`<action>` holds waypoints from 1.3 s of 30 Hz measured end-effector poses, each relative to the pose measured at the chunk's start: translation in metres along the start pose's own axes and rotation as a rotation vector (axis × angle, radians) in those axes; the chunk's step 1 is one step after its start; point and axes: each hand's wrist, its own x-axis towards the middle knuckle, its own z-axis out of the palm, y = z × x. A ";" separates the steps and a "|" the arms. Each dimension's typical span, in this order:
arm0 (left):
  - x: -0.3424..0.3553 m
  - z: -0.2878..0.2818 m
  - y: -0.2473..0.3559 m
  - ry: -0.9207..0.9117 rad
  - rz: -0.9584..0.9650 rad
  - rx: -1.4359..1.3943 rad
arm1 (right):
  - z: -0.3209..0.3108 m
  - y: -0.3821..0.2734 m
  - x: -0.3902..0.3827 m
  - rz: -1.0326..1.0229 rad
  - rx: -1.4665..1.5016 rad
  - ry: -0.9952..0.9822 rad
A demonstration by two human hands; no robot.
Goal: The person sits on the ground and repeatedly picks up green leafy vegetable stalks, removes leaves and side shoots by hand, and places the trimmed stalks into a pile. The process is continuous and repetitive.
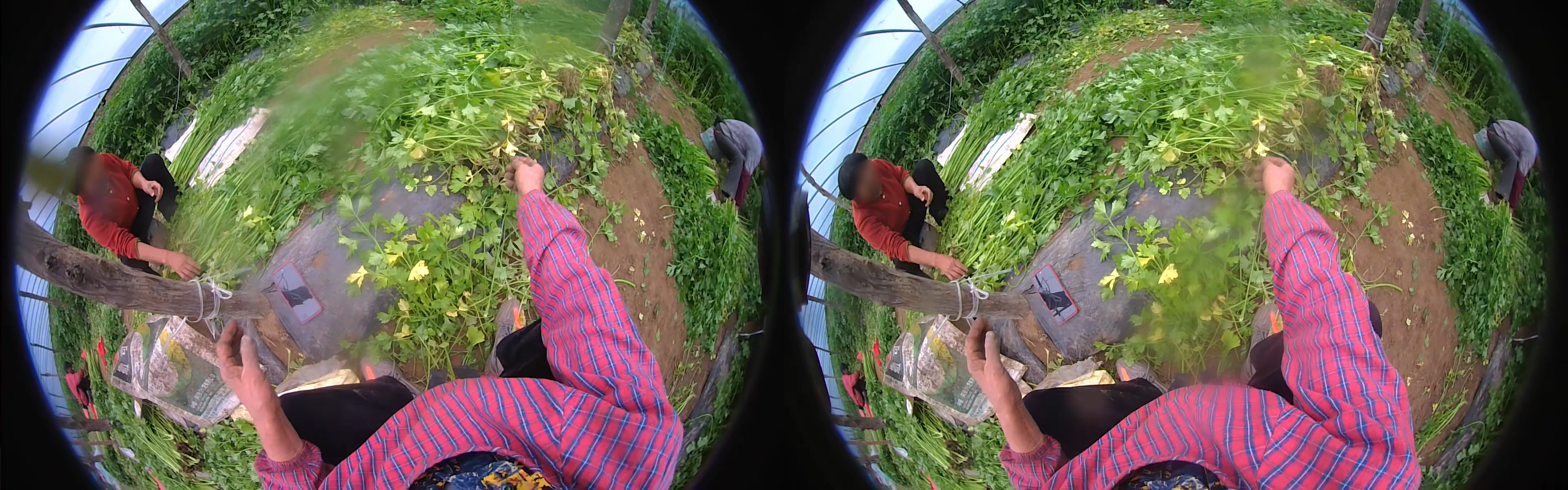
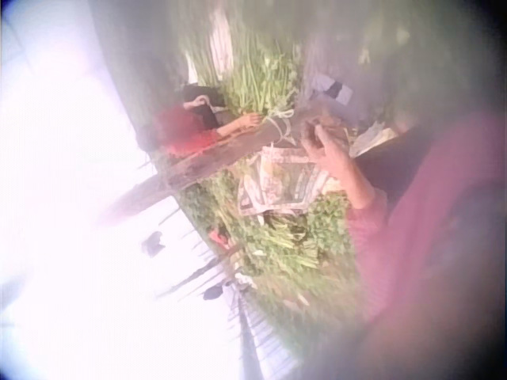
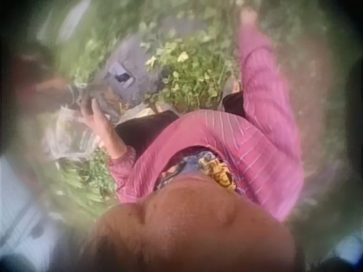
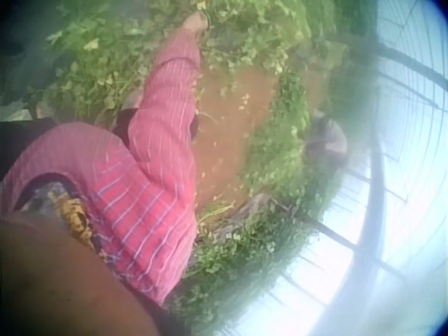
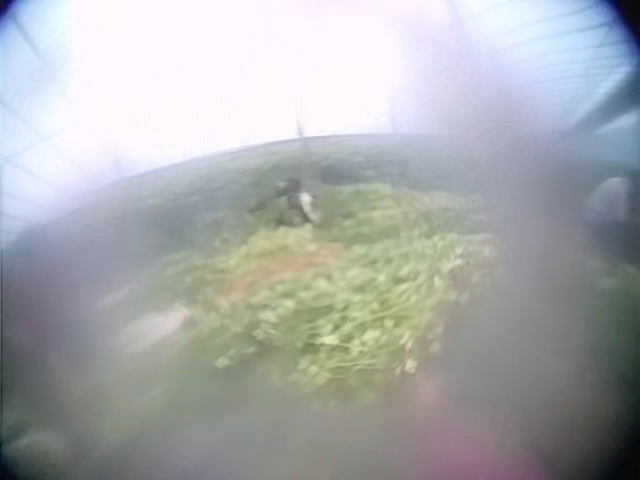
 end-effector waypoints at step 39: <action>-0.052 0.205 -0.015 -0.799 -0.904 -0.691 | 0.033 -0.048 -0.208 -0.050 -0.164 -0.304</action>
